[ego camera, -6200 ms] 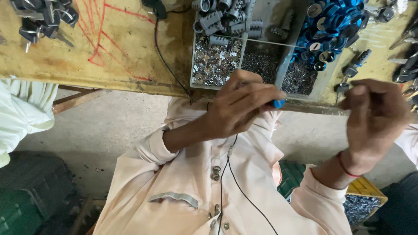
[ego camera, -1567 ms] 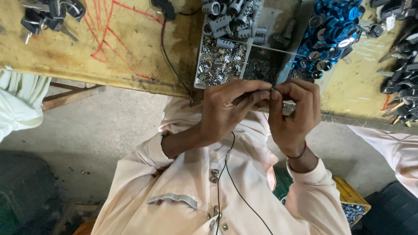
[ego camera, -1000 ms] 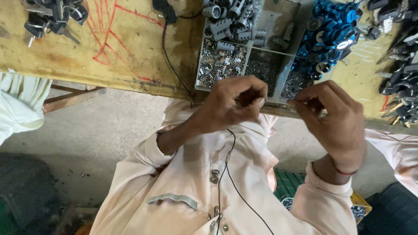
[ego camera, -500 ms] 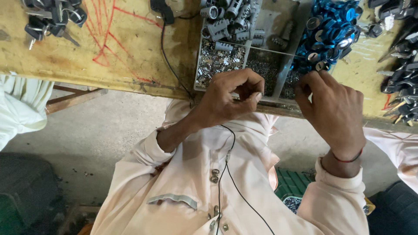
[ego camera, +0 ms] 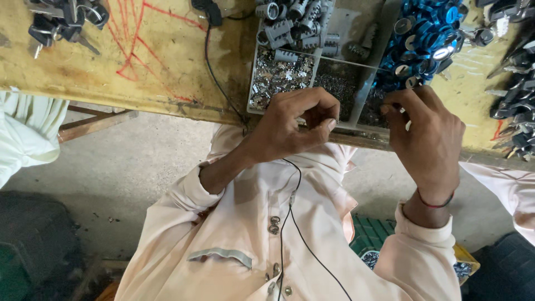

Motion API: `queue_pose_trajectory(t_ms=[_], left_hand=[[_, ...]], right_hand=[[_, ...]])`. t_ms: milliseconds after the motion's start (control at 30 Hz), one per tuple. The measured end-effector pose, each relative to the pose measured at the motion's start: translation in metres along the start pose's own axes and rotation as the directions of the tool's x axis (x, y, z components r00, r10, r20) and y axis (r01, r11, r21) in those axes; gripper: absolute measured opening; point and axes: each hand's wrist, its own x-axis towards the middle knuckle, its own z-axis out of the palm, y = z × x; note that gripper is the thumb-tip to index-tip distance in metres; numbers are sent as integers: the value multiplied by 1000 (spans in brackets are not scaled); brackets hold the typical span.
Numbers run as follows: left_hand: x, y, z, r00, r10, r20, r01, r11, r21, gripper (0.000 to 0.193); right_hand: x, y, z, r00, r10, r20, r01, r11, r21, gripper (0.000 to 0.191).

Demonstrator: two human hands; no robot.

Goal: The person sits at a workbench assembling small metal hardware parts. They pick components from a compartment tray, fit pieces together by hand, press them into place, and set completed assemblies aside while reaching for the next parts.

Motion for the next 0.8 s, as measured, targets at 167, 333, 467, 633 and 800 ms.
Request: queue_pose_trajectory(t_ms=[167,333,467,633,800], left_hand=[[0,-1,2,999,-32,-7,32,998,-59,10],[-7,7,15,990,-134,-37,128,982,-138,14],[-14,13,33,960,-277,-25,218,806,-550,15],[-18,8,28,966,-256,30,219,755,-618,17],[-20,6,24,948,-295,116,300,711,-636,22]], right_hand=[[-9,7,4,995,87,-45,-75,973,219,12],[-15,-24,5,991,100,-89,30,478,878,12],[-15,-58,34,819,-126,-560,342,891,300,26],[-22,-60,36,906,-41,-422,254,848,465,25],[-23,-59,25,942,-22,-336,225,785,577,24]])
